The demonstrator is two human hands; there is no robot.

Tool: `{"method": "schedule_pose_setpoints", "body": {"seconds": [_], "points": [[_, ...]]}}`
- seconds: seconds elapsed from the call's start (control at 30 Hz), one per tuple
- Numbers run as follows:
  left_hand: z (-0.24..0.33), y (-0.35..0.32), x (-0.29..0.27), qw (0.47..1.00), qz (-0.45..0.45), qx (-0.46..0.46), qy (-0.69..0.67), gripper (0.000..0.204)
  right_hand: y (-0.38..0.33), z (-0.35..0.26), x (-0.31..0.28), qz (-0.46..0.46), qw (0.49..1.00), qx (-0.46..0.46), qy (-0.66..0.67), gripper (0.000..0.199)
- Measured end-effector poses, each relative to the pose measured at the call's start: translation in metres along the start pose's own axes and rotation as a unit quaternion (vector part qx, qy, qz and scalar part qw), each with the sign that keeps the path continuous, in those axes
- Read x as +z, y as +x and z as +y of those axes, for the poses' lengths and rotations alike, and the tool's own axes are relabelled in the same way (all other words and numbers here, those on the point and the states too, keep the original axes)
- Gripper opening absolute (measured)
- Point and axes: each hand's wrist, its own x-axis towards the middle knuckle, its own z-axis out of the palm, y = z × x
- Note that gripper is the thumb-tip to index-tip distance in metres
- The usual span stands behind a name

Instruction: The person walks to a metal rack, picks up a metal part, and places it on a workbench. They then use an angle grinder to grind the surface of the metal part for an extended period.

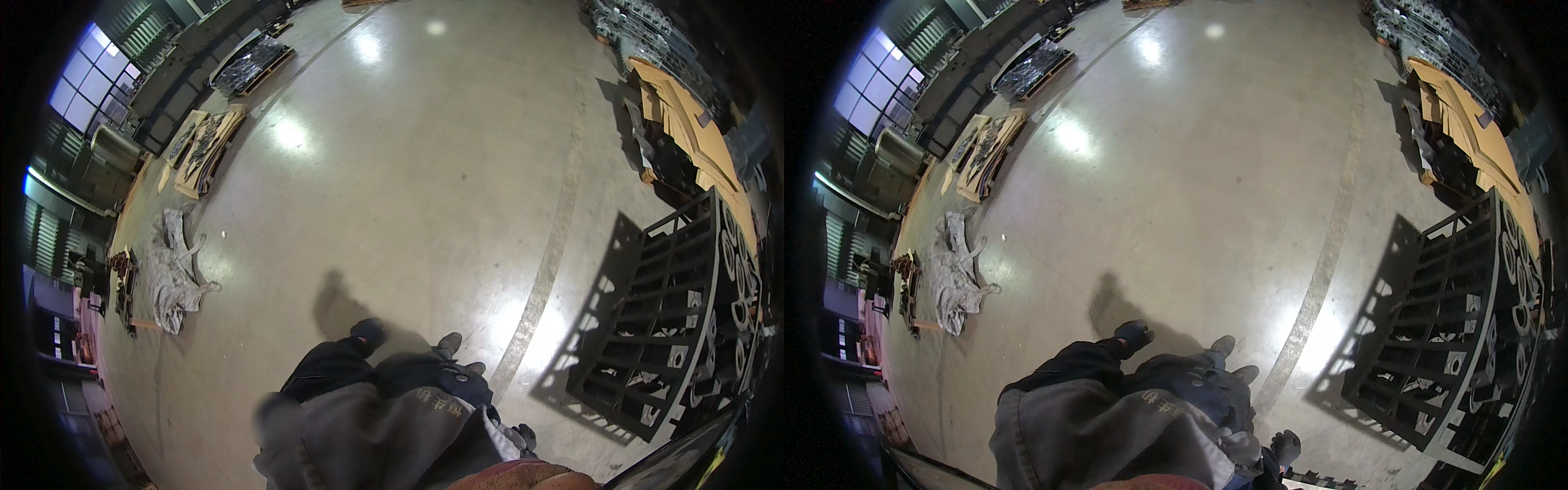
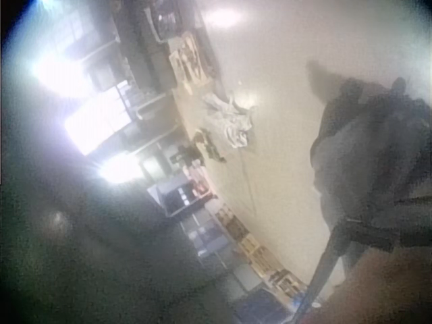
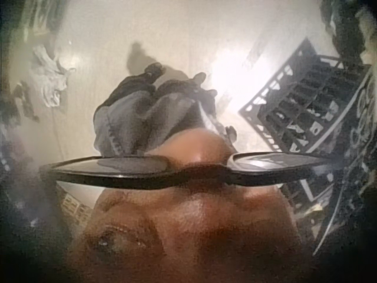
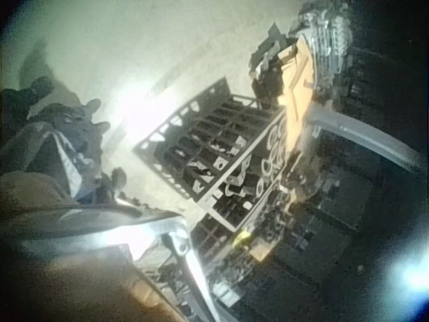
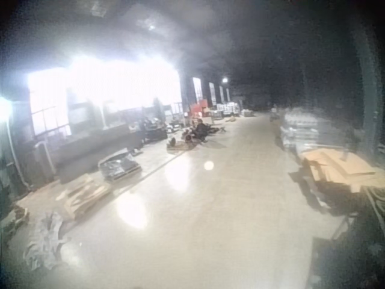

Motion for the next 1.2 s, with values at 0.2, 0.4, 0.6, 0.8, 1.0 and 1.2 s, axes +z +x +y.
{"method": "schedule_pose_setpoints", "body": {"seconds": [0.2, 0.4, 0.6, 0.8, 1.0, 1.2], "points": [[-0.004, -0.005, 0.008, 1.0, 0.002, 0.003, -0.001, 0.044, 0.008, -0.027, 0.009, 0.171, 0.983, 0.025, -0.064, 0.016], [0.011, -0.015, 0.0, 1.0, -0.022, 0.008, 0.002, 0.041, 0.0, -0.046, 0.021, 0.171, 0.98, -0.031, -0.099, 0.023], [0.016, -0.018, -0.002, 0.999, -0.012, 0.053, 0.003, 0.043, 0.003, -0.048, 0.018, 0.194, 0.974, 0.027, -0.113, 0.024], [0.015, -0.01, 0.004, 1.0, -0.024, 0.006, -0.018, 0.045, 0.013, -0.034, 0.003, 0.188, 0.977, 0.019, -0.095, 0.024], [0.011, -0.008, 0.001, 0.999, -0.031, 0.025, 0.002, 0.044, 0.016, -0.018, -0.001, 0.182, 0.98, 0.037, -0.074, 0.023], [0.008, -0.008, -0.004, 0.999, -0.035, 0.021, 0.003, 0.043, 0.013, -0.006, -0.004, 0.166, 0.984, 0.035, -0.052, 0.02]]}}
